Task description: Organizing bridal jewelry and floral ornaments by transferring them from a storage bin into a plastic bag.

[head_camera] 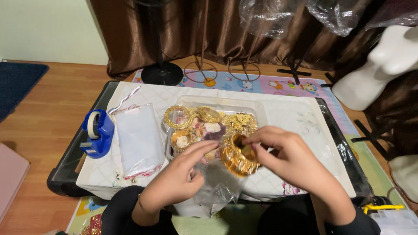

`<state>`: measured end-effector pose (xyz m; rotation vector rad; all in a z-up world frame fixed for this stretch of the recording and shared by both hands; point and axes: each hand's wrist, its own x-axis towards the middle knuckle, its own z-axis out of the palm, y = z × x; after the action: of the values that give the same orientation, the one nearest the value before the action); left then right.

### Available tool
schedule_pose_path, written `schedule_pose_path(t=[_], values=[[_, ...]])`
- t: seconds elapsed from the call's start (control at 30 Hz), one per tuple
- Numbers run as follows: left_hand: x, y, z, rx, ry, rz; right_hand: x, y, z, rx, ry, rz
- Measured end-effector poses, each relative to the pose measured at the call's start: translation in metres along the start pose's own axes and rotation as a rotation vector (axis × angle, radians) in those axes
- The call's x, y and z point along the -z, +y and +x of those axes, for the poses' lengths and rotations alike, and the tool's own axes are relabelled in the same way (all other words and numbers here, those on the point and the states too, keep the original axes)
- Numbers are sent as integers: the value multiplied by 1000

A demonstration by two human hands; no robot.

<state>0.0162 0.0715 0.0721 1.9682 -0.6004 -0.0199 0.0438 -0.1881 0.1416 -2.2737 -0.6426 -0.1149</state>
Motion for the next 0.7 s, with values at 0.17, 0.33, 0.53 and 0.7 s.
schedule_pose_path(t=[0.17,0.33,0.53,0.7], values=[[-1,5,4,-70,7,8,-7,-7,-21,-9,-102,68],[-6,6,0,-108,52,55,-30,-5,-35,-92,-177,4],[-16,14,-5,-264,106,111,-65,24,-45,-73,-85,57],[-23,28,-9,-341,65,35,-80,32,-46,-143,-70,-48]])
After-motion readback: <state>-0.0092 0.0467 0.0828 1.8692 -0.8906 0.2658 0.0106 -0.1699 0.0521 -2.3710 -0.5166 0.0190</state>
